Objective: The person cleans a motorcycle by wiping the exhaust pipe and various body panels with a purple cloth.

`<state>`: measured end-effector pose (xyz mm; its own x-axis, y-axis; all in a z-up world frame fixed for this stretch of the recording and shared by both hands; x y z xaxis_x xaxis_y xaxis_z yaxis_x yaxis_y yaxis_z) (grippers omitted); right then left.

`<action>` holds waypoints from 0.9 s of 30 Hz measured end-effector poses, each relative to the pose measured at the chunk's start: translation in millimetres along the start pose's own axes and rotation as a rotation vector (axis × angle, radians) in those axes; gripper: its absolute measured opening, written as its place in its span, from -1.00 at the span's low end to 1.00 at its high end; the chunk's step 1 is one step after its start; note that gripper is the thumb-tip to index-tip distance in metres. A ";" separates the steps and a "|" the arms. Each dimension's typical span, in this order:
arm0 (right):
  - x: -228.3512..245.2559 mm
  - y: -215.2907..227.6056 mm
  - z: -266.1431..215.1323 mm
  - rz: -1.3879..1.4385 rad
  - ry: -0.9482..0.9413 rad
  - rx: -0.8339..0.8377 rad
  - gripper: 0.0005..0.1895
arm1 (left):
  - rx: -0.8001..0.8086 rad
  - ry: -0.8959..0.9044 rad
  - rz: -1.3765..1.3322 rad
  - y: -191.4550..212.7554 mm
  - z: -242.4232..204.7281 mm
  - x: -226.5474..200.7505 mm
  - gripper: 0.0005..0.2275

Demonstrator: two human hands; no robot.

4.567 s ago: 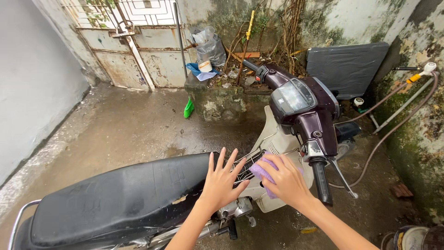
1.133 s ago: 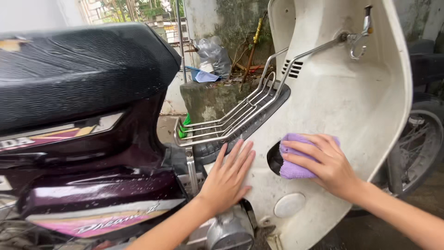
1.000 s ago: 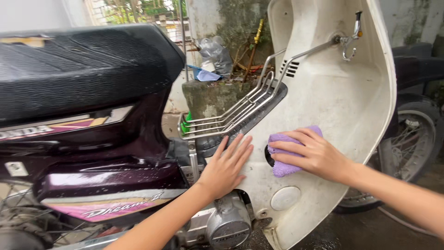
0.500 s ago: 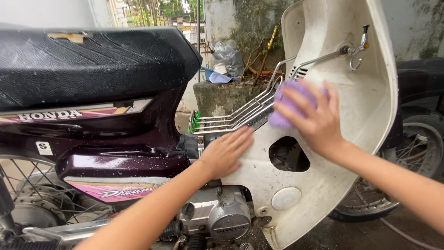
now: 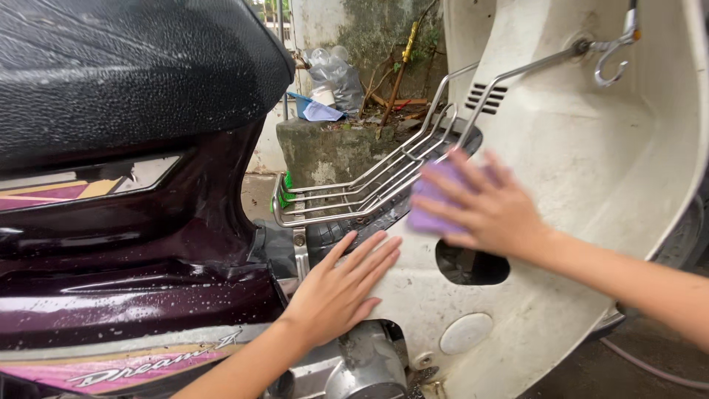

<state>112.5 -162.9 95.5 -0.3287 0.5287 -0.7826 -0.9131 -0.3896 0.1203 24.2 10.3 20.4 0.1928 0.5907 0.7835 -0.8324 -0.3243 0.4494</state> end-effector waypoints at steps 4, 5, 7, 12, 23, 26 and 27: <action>16.8 7.3 -6.6 0.052 -0.338 0.134 -0.47 | -0.005 0.080 0.055 -2.2 0.1 2.8 -0.35; 30.0 6.0 -7.0 0.152 -0.393 0.125 -0.46 | -0.004 0.081 0.085 -2.0 -0.8 2.5 -0.34; 44.9 6.5 -11.2 0.247 -0.440 0.129 -0.45 | -0.009 0.089 0.103 -1.2 -1.4 1.9 -0.34; 19.2 -2.4 -27.1 0.017 -0.097 0.205 -0.40 | -0.005 0.102 0.159 -0.9 -1.3 2.2 -0.35; 42.9 -8.6 -35.9 0.194 -0.235 0.122 -0.48 | -0.048 0.096 0.162 4.5 1.6 1.7 -0.34; 5.3 -2.1 -26.4 0.119 -0.368 0.124 -0.35 | -0.056 0.093 0.133 6.4 2.8 2.1 -0.35; -15.7 2.1 -25.3 -0.003 -0.659 0.108 -0.29 | -0.052 0.088 0.107 6.4 3.4 3.2 -0.36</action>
<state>121.8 -191.2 92.6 -0.3733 0.8934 -0.2501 -0.9221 -0.3275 0.2061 21.3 7.7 27.2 0.0577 0.6179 0.7842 -0.8718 -0.3516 0.3411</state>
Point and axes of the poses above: each hand's wrist, its own z-axis towards the middle knuckle, its own y-axis out of the back of the hand, x = y × z, the point moved 4 cm from there along z, towards the middle knuckle, and after that the axes turned 6 degrees about -y, right-handed, at the moved point
